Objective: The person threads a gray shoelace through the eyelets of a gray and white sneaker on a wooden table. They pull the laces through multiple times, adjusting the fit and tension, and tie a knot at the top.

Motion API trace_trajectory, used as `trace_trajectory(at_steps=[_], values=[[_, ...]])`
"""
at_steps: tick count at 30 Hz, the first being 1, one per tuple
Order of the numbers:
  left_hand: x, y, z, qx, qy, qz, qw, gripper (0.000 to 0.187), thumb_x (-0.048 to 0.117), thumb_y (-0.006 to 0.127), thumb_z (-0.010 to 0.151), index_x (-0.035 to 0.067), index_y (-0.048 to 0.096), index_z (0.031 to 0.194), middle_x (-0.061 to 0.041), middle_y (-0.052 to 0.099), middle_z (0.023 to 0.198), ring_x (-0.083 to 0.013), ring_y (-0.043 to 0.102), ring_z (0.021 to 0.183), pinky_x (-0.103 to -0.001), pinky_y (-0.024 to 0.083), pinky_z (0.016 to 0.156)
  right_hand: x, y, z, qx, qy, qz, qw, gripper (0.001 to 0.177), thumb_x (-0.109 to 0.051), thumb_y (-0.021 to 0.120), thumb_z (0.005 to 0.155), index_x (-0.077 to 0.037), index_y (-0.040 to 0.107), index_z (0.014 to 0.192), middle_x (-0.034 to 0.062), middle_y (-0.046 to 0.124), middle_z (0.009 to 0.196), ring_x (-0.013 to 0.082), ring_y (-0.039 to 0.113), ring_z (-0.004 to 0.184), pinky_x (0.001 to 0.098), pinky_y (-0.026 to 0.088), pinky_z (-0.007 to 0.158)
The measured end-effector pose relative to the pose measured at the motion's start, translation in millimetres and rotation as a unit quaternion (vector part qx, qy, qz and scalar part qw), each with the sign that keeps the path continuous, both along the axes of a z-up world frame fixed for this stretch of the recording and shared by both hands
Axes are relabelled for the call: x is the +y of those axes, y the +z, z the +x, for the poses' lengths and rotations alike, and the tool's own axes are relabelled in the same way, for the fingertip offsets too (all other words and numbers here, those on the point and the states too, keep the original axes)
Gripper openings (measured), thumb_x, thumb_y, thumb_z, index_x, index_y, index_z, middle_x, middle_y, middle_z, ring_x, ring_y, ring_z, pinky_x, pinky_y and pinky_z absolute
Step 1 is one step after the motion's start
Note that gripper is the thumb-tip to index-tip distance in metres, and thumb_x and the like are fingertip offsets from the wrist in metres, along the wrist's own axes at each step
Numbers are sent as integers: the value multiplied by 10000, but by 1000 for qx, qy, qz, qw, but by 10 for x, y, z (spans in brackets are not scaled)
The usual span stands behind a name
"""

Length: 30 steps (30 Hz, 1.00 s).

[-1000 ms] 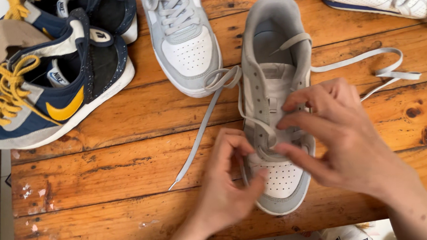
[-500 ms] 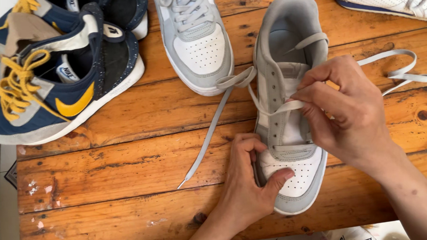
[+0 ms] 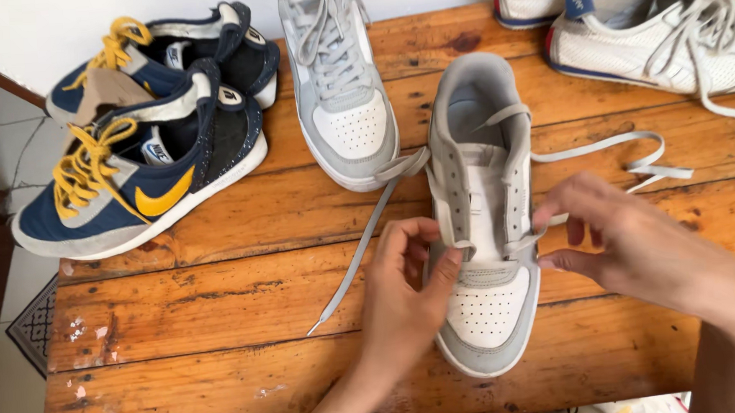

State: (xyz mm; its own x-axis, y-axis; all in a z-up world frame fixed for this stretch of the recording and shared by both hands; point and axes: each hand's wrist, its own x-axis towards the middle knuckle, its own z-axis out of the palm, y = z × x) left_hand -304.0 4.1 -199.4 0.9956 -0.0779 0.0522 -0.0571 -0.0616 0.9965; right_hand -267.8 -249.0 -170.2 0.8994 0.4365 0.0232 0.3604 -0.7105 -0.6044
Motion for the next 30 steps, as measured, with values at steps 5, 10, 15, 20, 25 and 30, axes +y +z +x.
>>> trace_trajectory(at_steps=[5, 10, 15, 20, 25, 30], values=[[41, 71, 117, 69, -88, -162, 980, 401, 252, 744, 916, 48, 653, 1249, 9, 593, 1020, -117, 516, 942, -290, 445, 848, -50, -48, -41, 35, -78, -7, 996, 147, -56, 744, 808, -93, 726, 949, 34, 662, 875, 149, 622, 684, 291, 539, 563], [107, 417, 222, 103, -146, -260, 949, 263, 261, 657, 994, 59, 671, 1160, -10, 677, 1122, -109, 578, 1141, -293, 381, 1075, 114, 403, 201, -60, -162, -2, 985, 65, -10, 651, 970, -33, 671, 1028, 66, 716, 859, 188, 612, 628, 327, 490, 577], [438, 902, 572, -75, -29, -310, 947, 116, 161, 597, 1012, 100, 627, 1105, -31, 704, 1160, -160, 639, 984, -351, 526, 947, 678, 890, 821, -319, 80, 144, 933, 309, 19, 650, 935, 4, 641, 1244, 155, 708, 1177, 275, 700, 1031, 366, 566, 842], [1111, 1387, 659, -193, 15, -384, 903, 119, 11, 555, 1168, -92, 609, 1194, -143, 626, 903, -186, 603, 803, -269, 528, 803, 1582, 1193, 1458, -429, 257, 250, 829, 92, 67, 620, 1031, -3, 659, 1077, 157, 701, 1252, 277, 693, 1167, 380, 567, 1016], [1343, 1738, 530, -260, 9, -303, 917, 148, 48, 499, 1210, -29, 593, 1125, -87, 563, 872, -134, 522, 725, -274, 460, 690, 1896, 1353, 1486, -235, 188, -51, 952, 158, -153, 622, 975, -111, 740, 1071, 121, 765, 951, 265, 710, 897, 420, 532, 799], [880, 1805, 606, -215, -37, 5, 976, 133, 82, 562, 1121, 79, 675, 1052, -20, 667, 838, -74, 561, 630, -230, 469, 584, 1469, 1281, 981, 96, 173, 264, 944, 667, -489, 310, 1151, 1, 749, 1046, 107, 783, 962, 235, 737, 908, 404, 592, 857]])
